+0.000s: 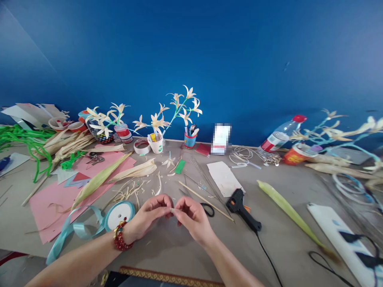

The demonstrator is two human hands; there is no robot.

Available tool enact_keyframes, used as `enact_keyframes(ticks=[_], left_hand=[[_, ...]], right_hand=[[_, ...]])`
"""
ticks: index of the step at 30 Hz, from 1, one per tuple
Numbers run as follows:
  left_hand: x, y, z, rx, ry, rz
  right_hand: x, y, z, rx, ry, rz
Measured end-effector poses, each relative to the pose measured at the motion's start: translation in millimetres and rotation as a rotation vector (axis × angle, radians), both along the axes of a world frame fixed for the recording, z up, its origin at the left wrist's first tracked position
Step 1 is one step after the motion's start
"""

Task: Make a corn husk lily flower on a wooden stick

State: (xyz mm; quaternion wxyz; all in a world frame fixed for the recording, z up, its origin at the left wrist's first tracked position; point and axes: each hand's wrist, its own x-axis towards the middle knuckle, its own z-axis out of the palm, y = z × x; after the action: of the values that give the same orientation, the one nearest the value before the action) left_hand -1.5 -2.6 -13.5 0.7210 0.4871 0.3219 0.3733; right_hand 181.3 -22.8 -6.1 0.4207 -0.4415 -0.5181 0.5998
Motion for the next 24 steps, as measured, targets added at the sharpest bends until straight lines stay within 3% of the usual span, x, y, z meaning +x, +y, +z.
enact_keyframes(ticks=[11, 24], left_hand=[[-1.8, 0.8, -0.2, -0.027, -0.095, 0.004], [-1.6, -0.1, 6.1, 0.031, 0.009, -0.066]], right_hand=[[1.8, -1.1, -0.4, -0.036, 0.088, -0.074], [-0.7, -0.4, 2.7, -0.029, 0.057, 0.020]])
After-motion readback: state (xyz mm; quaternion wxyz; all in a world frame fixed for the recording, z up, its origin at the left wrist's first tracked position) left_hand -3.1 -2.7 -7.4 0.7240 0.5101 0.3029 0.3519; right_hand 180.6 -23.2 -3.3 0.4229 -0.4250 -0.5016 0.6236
